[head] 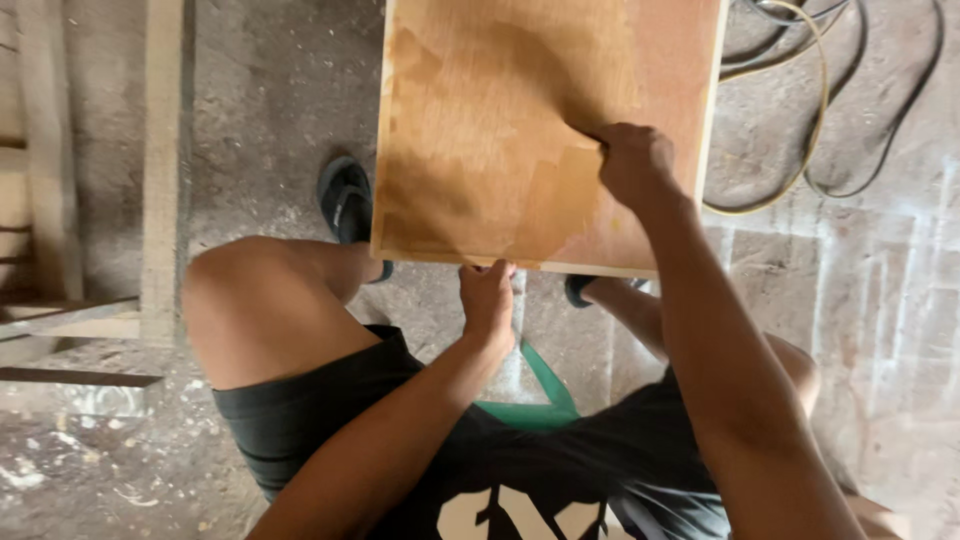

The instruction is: The person applies wood putty to a wooden panel using a metal spatula and a small piece of dark paper, spreading the substance across the surface and smoothing the edges.

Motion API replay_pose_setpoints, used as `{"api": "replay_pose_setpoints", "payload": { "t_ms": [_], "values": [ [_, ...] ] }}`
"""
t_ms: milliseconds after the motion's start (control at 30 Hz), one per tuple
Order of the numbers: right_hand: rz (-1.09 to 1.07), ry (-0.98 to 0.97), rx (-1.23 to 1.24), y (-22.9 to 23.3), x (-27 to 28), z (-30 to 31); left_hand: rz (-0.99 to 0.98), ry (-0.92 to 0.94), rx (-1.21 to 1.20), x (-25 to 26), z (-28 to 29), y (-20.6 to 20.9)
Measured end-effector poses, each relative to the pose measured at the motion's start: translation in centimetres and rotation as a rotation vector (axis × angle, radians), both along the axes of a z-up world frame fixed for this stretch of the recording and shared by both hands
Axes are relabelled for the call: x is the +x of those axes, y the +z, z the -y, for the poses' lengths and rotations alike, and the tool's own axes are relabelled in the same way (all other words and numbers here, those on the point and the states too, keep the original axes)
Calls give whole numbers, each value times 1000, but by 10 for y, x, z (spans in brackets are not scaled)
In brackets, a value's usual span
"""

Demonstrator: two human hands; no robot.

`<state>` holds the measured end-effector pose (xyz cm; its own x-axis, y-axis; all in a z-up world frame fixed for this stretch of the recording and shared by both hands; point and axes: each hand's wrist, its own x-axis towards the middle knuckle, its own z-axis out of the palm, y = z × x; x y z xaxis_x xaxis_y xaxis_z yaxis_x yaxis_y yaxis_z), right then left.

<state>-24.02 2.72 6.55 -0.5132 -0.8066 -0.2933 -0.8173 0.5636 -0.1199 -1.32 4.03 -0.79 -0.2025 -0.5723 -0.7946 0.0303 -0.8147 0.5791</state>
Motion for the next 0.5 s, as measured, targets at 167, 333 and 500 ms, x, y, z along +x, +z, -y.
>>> {"api": "replay_pose_setpoints", "payload": {
  "t_ms": [167, 333, 500],
  "values": [
    [56, 237, -216, -29, 74, -58, -66, 32, 97, -4, 16, 11],
    [24, 433, -391, -5, 86, -123, -49, 4, 129, -3, 16, 15],
    [238, 132, -508, 69, 66, -106, -67, -53, 81, -5, 7, -5]
  ]
}}
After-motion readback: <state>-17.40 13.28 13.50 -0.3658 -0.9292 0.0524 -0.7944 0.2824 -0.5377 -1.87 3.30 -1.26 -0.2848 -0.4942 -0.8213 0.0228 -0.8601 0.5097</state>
